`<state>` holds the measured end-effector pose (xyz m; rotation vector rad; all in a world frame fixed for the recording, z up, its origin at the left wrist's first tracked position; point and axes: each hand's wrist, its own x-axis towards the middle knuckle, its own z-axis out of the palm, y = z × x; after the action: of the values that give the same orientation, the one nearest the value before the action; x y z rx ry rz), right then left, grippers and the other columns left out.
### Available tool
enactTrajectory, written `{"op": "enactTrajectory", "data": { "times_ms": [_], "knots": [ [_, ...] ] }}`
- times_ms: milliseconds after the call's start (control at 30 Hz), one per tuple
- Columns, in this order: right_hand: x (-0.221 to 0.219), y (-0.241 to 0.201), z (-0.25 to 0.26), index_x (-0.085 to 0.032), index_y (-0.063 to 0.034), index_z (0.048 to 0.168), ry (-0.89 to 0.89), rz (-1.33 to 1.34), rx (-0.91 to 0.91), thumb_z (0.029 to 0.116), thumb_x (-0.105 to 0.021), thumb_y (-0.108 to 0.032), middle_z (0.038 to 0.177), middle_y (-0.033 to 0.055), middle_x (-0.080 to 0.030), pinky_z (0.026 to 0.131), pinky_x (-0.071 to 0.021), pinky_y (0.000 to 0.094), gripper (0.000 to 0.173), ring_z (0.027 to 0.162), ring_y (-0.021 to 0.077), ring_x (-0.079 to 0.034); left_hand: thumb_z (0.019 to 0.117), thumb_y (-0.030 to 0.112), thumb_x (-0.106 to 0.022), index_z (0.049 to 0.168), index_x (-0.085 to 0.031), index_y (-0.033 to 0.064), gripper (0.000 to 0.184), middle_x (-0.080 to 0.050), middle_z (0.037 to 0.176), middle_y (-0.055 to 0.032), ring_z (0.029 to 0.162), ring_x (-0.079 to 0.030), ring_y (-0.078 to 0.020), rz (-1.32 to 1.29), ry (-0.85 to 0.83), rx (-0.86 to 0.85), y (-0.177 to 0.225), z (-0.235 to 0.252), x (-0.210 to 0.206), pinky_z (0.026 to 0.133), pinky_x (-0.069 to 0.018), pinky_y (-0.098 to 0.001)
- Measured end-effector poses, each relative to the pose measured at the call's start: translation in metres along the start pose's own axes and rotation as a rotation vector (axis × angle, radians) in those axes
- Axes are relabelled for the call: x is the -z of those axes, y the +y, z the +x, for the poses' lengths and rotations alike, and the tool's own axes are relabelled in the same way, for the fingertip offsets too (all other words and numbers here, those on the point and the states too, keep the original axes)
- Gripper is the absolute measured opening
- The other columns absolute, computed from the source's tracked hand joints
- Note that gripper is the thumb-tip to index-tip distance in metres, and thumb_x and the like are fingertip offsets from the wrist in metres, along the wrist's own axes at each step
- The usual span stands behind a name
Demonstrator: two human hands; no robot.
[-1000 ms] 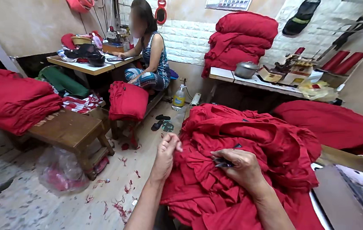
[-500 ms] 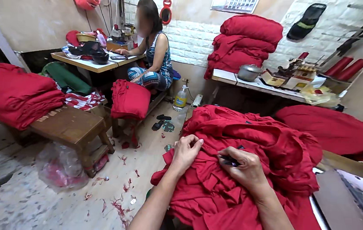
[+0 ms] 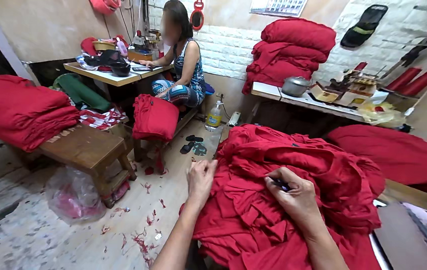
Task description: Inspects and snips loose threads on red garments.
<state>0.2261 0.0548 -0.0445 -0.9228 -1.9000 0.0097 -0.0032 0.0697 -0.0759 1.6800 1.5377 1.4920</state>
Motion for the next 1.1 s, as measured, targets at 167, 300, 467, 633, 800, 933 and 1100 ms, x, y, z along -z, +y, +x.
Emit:
{"op": "enactTrajectory", "data": {
  "times_ms": [167, 300, 467, 633, 800, 933, 1100],
  "knots": [
    [0.002, 0.002, 0.002, -0.066, -0.0042, 0.086, 0.057, 0.102, -0.086, 0.0905, -0.061, -0.01, 0.073, -0.0069, -0.058, 0.059, -0.0395, 0.0076, 0.009, 0.064, -0.0088, -0.049, 0.0964, 0.016, -0.065, 0.113, -0.067, -0.0091, 0.03, -0.069, 0.11, -0.0217, 0.103, -0.066, -0.0284, -0.15, -0.304, -0.238, 0.018, 0.013, -0.023, 0.096, -0.0513, -0.0413],
    [0.004, 0.003, 0.001, -0.067, -0.0052, 0.086, 0.065, 0.145, -0.113, 0.0905, -0.063, -0.011, 0.073, -0.0083, -0.059, 0.06, -0.041, 0.0072, 0.008, 0.065, -0.0093, -0.051, 0.0999, 0.008, -0.058, 0.107, -0.07, -0.0095, 0.023, -0.071, 0.106, -0.0221, 0.102, -0.068, -0.029, -0.088, -0.168, -0.106, 0.009, 0.021, -0.015, 0.097, -0.0519, -0.0426],
    [0.002, 0.003, 0.002, -0.067, -0.0057, 0.083, 0.083, 0.16, -0.113, 0.0892, -0.064, -0.011, 0.072, -0.0086, -0.06, 0.059, -0.0416, 0.0072, 0.008, 0.064, -0.0094, -0.051, 0.1104, 0.04, -0.036, 0.087, -0.072, -0.0044, 0.062, -0.071, 0.083, -0.0193, 0.091, -0.068, -0.0356, 0.339, -0.062, 0.12, -0.008, 0.019, 0.009, 0.098, -0.0412, -0.0561],
    [0.003, 0.003, 0.002, -0.068, -0.0036, 0.087, 0.064, 0.199, -0.103, 0.0894, -0.064, -0.009, 0.074, -0.008, -0.061, 0.06, -0.0433, 0.0071, 0.007, 0.065, -0.0091, -0.053, 0.0982, 0.027, -0.064, 0.118, -0.072, -0.0002, 0.034, -0.073, 0.109, -0.0154, 0.102, -0.069, -0.0293, 0.025, -0.022, -0.305, 0.01, 0.008, -0.01, 0.093, -0.0525, -0.0479],
    [0.007, 0.004, 0.002, -0.069, -0.0008, 0.088, 0.033, 0.204, -0.061, 0.0904, -0.064, -0.007, 0.074, -0.0039, -0.063, 0.061, -0.0447, 0.0092, 0.008, 0.065, -0.007, -0.054, 0.093, 0.016, -0.069, 0.105, -0.076, 0.0013, 0.02, -0.072, 0.112, -0.0157, 0.107, -0.066, -0.0302, -0.167, -0.163, -0.564, 0.034, 0.006, -0.037, 0.097, -0.0508, -0.0451],
    [0.008, 0.004, 0.0, -0.071, -0.0001, 0.092, -0.02, 0.118, 0.008, 0.0914, -0.067, -0.01, 0.076, 0.0051, -0.068, 0.061, -0.0511, 0.0205, 0.011, 0.066, 0.0045, -0.061, 0.0926, 0.013, -0.067, 0.094, -0.076, 0.0039, 0.013, -0.07, 0.107, -0.0076, 0.108, -0.064, -0.0149, -0.373, -0.216, -0.484, 0.034, 0.008, -0.032, 0.097, -0.0512, -0.0322],
    [0.011, -0.003, 0.001, -0.075, -0.0027, 0.091, 0.321, -0.276, 0.243, 0.1012, -0.057, -0.021, 0.08, 0.0093, -0.075, 0.069, -0.0591, 0.0306, 0.027, 0.073, 0.0164, -0.073, 0.0963, 0.015, -0.06, 0.1, -0.071, 0.0003, 0.019, -0.068, 0.098, -0.0037, 0.09, -0.062, -0.0048, -0.412, -0.121, -0.37, 0.052, 0.004, -0.028, 0.081, -0.052, -0.0217]
  ]
}}
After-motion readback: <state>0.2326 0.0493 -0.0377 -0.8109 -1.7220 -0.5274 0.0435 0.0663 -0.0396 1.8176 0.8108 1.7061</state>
